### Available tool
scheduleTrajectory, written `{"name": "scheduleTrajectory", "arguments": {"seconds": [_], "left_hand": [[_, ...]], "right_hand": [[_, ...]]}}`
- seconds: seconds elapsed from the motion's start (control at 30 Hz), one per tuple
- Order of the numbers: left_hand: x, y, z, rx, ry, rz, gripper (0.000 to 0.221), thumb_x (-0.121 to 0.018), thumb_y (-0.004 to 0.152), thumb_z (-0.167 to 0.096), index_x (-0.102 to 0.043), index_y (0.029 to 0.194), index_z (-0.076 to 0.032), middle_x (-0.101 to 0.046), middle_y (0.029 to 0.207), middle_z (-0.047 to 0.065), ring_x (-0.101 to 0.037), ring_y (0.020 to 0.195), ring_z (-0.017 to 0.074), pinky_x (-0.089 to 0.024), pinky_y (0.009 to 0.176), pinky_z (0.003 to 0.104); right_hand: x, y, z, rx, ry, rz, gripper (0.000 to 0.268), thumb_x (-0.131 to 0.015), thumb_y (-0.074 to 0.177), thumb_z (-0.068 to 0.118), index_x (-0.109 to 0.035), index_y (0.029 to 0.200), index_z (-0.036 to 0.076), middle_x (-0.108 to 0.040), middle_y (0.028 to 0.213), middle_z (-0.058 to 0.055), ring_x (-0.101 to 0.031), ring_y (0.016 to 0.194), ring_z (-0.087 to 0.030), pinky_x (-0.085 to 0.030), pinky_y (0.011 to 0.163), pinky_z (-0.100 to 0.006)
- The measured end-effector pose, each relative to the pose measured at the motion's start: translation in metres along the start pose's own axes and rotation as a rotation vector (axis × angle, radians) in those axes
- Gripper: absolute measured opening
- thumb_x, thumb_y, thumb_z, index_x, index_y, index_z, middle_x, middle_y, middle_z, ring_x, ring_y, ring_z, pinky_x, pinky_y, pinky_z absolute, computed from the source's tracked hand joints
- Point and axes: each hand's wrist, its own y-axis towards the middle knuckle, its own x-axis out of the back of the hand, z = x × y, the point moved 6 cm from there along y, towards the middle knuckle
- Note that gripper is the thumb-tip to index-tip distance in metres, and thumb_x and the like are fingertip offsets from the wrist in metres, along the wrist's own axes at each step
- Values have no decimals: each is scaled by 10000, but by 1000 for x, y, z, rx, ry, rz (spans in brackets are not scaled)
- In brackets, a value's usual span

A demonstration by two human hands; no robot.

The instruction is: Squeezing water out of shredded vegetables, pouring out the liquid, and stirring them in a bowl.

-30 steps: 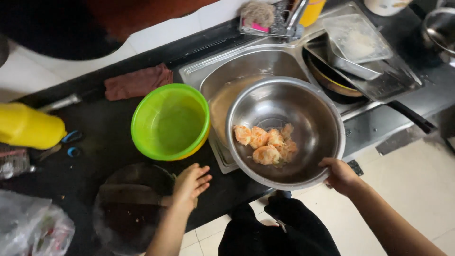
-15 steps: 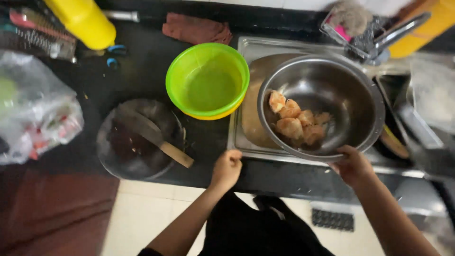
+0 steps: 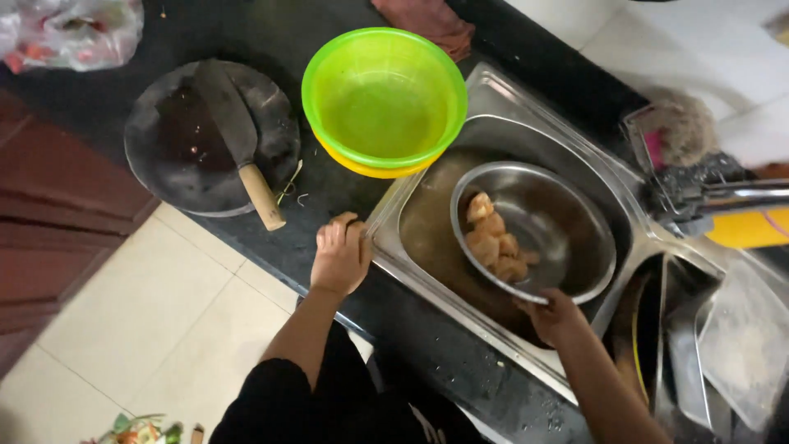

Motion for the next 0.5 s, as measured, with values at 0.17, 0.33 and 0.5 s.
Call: {"name": "scheduleTrajectory", "arguments": {"seconds": [0.17, 0.33, 0.5], "left_hand": [[-12, -4, 4, 36, 6, 107, 241, -602, 950, -376, -629, 1113, -200, -563, 1244, 36, -600, 1088, 244, -435, 1012, 425], [-14, -2, 6, 58, -10, 157, 276, -597, 938, -393, -596, 1141, -207, -532, 1247, 34, -566, 1095, 255, -415, 996, 423], [-19, -6, 9, 119, -26, 311, 304, -565, 954, -413, -606, 1182, -216, -497, 1293, 11, -522, 1159, 236, -380, 1026, 408]], "right_hand": [[19, 46, -23, -64, 51, -30, 377, -797, 878, 103, -630, 1209, 32, -613, 1277, -263, -681, 1154, -524, -726, 813, -440], [-30, -25, -27, -46, -210, 1, 544, -763, 978, 274, -522, 1403, 34, -474, 1445, -275, -541, 1341, -471, -603, 1043, -485], [-21, -87, 37, 346, -576, -142, 623, -810, 872, 199, -554, 1402, -6, -516, 1376, -314, -549, 1282, -501, -546, 1033, -594]]}}
